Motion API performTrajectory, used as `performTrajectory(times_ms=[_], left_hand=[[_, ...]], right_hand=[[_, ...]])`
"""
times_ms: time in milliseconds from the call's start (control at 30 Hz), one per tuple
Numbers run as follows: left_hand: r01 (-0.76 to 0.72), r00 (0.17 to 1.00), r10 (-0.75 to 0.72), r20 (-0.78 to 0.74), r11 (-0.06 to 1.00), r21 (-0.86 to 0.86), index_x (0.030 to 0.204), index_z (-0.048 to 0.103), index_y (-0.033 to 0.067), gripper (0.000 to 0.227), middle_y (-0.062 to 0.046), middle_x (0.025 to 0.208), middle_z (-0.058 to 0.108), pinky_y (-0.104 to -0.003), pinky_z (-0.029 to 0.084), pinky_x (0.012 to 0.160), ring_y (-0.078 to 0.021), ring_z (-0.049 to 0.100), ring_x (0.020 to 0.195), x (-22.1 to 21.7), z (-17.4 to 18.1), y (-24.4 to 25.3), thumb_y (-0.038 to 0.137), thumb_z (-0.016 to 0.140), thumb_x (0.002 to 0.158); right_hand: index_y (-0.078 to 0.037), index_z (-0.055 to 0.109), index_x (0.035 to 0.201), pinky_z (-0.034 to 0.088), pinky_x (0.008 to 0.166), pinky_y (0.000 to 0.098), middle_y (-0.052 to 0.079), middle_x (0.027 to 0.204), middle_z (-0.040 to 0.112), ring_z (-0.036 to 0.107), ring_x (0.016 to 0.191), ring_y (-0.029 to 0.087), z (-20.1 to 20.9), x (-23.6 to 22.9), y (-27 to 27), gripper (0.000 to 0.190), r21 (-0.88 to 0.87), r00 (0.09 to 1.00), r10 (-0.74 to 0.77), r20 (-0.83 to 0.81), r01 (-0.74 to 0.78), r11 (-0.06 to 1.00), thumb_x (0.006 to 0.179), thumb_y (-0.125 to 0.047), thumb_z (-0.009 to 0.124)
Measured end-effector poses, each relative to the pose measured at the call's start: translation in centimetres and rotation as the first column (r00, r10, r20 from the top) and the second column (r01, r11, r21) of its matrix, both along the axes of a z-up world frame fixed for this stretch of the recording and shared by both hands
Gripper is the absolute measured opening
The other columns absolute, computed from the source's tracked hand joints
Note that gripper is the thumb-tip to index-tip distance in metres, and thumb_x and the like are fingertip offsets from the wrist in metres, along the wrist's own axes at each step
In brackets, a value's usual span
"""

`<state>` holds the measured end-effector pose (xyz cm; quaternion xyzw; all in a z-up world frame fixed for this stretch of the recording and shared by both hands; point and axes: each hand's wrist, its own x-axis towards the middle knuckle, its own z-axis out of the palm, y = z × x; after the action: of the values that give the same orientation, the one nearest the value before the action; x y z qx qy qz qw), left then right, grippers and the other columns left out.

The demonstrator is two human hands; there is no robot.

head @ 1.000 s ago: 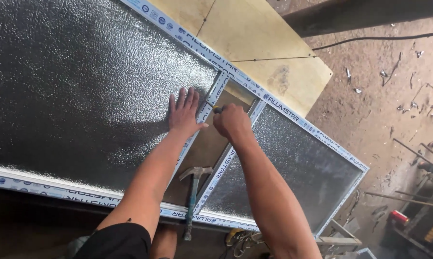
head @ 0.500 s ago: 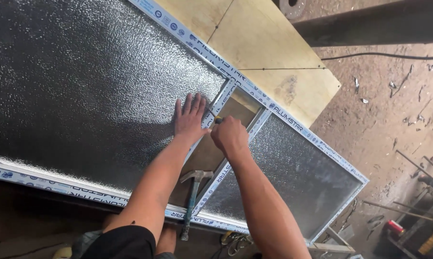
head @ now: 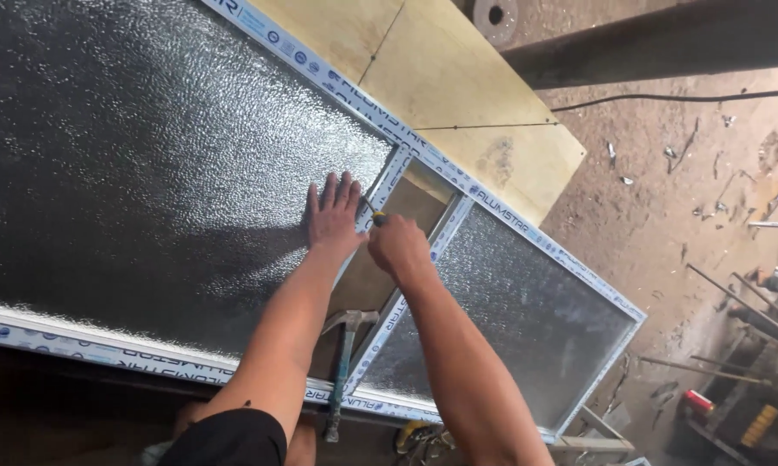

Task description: Assembling a metal frame around a textured sheet using a hammer and screwdriver

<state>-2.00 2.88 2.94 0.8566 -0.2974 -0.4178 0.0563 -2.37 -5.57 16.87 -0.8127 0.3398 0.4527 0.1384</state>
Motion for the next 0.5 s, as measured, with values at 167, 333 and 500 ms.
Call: performTrajectory(times_ms=[167,333,500], left_hand=[[-0.030,1.000,0.030,-0.006,0.999,-0.011,0.167,0.007,0.0216,0.100,-0.002,0.174,-0.002,-0.059,-0.007,0.126,-0.0289,-0.007,0.159,0.1,-0.4,0.2,0.068,0.055,0.092],[-0.046,0.999,0.046,-0.005,0.999,-0.014,0.167,0.008,0.0226,0.101,-0.002,0.174,-0.003,-0.059,-0.006,0.126,-0.0293,-0.005,0.159,0.4,-0.4,-0.4,0.071,0.055,0.091],[-0.043,0.999,0.043,-0.015,0.999,-0.008,0.167,0.005,0.0210,0.104,-0.004,0.174,-0.003,-0.060,-0.006,0.126,-0.0303,-0.005,0.159,0.2,-0.4,-0.6,0.069,0.057,0.090]], right_hand=[[-0.001,0.073,0.120,0.062,0.085,0.0523,0.022,0.103,0.076,0.076,0.099,0.040,1.1,0.5,-0.1,0.038,-0.033,1.000,0.029,-0.001,-0.029,0.999,0.096,-0.025,0.055],[-0.006,0.073,0.124,0.061,0.088,0.0537,0.023,0.108,0.076,0.074,0.102,0.042,0.1,-0.5,-2.1,0.042,-0.040,0.999,-0.008,0.035,0.010,0.999,0.092,-0.029,0.058],[-0.004,0.074,0.122,0.062,0.086,0.0522,0.023,0.104,0.076,0.075,0.099,0.042,-0.2,-0.5,-2.7,0.042,-0.024,0.996,-0.052,0.070,0.054,0.998,0.090,-0.023,0.056]])
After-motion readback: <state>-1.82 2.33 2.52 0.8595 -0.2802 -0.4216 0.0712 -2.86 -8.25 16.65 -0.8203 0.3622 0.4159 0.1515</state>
